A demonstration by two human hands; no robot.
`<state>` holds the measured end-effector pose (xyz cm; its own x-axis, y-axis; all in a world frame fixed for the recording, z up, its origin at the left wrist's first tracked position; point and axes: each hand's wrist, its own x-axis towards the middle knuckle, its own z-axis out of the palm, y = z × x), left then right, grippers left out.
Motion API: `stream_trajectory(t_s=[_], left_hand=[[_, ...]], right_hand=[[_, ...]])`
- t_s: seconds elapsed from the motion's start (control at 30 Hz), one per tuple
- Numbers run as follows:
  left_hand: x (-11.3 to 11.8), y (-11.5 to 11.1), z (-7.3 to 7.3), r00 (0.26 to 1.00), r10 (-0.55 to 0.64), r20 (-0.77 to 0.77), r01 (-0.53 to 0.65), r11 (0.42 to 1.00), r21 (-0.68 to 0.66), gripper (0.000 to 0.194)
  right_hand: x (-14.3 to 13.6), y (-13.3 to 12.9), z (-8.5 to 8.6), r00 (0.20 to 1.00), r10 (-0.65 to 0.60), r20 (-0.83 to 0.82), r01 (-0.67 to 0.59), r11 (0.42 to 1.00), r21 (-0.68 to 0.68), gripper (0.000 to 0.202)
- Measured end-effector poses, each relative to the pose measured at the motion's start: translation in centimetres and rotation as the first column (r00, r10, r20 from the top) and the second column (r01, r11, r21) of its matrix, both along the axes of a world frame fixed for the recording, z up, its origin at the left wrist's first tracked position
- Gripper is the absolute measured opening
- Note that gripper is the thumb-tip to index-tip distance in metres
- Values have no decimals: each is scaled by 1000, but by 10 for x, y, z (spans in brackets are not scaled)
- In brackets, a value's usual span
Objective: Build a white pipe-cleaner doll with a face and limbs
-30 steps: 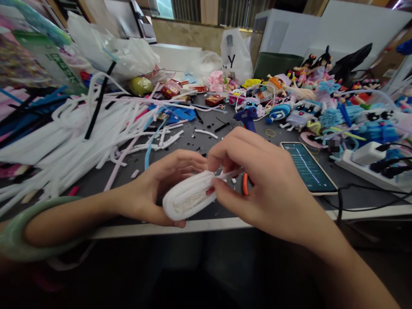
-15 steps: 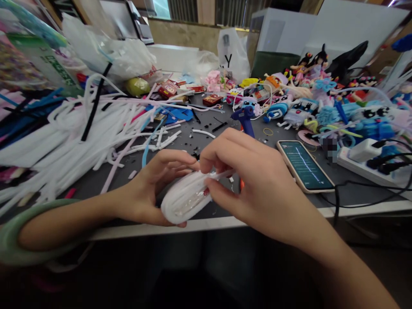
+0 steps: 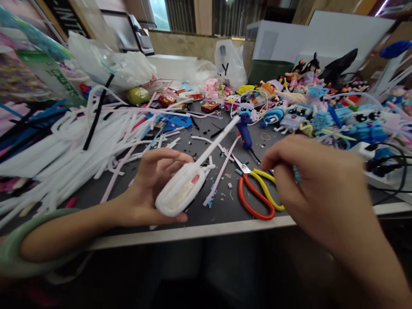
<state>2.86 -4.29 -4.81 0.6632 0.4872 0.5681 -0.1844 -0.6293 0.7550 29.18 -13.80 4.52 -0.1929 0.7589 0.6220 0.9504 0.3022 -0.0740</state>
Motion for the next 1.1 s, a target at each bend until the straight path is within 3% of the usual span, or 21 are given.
stream_trajectory(t_s=[0.07,0.1,0.17,0.23,0.37,0.47,0.57,0.67,0.73,0.97,1.1], left_hand=[[1,1,-2,999,39,13,-39,998,41,99],[2,2,-2,998,56,19,-57,996,67,98],[3,3,-1,996,74,42,-79,988,132,96],[4,5,1,995,74,74,-89,970,228,92],[5,8,5,992,105,72,-126,891,435,84],[4,9,5,991,126,48,-133,862,490,78],[4,8,5,990,138,38,-138,848,511,74],[5,7,7,988,149,43,-150,841,519,72],[4,8,8,985,162,56,-167,839,518,70],[4,8,9,975,212,65,-217,843,493,68],[5,7,10,966,243,83,-252,835,490,65]], right_hand=[[12,6,-16,995,21,98,1,975,-224,15],[17,10,-24,989,-11,147,64,931,-358,17],[24,18,-40,976,-49,214,157,838,-523,15],[27,27,-53,957,-76,279,235,769,-594,27],[26,38,-67,928,-118,352,315,753,-578,39],[24,41,-68,925,-167,342,345,749,-566,37],[23,39,-65,930,-187,315,339,768,-544,34],[23,35,-63,950,-146,276,262,853,-451,28],[23,33,-62,959,-116,259,220,880,-422,27],[26,25,-55,958,-115,262,205,914,-350,30],[25,19,-50,938,-199,283,305,861,-407,24]])
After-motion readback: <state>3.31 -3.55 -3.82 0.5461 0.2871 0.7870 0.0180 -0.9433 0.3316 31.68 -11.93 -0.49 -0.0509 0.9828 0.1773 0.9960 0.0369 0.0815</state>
